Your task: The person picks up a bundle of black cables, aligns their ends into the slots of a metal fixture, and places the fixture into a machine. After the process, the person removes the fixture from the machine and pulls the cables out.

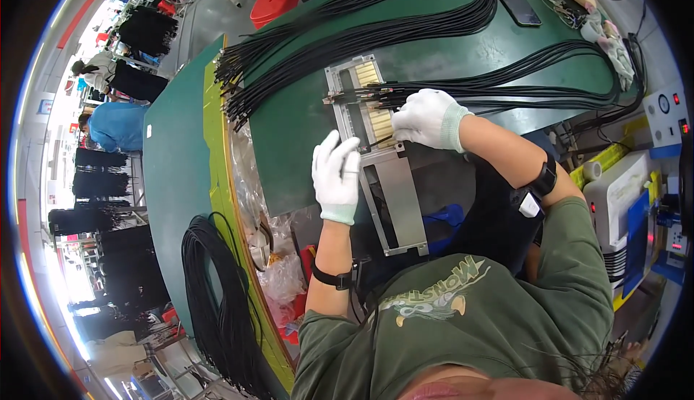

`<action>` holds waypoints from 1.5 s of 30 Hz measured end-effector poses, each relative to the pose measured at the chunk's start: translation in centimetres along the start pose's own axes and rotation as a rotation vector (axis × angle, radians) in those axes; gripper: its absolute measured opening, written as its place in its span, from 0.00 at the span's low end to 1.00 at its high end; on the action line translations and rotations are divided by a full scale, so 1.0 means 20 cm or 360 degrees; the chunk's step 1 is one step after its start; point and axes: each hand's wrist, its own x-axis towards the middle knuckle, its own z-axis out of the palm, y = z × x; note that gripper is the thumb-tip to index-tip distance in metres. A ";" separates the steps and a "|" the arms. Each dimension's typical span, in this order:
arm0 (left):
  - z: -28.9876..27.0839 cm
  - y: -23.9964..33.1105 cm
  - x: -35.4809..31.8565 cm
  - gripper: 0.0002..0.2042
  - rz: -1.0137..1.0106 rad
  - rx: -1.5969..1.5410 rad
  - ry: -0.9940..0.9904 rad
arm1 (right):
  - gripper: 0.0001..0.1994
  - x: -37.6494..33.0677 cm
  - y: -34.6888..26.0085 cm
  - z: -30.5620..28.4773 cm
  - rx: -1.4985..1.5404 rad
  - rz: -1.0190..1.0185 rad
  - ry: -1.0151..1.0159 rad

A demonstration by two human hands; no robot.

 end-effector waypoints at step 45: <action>0.01 0.01 0.04 0.03 0.0297 -0.0477 0.0011 | 0.10 0.04 -0.13 -0.05 0.0383 -0.0141 0.0049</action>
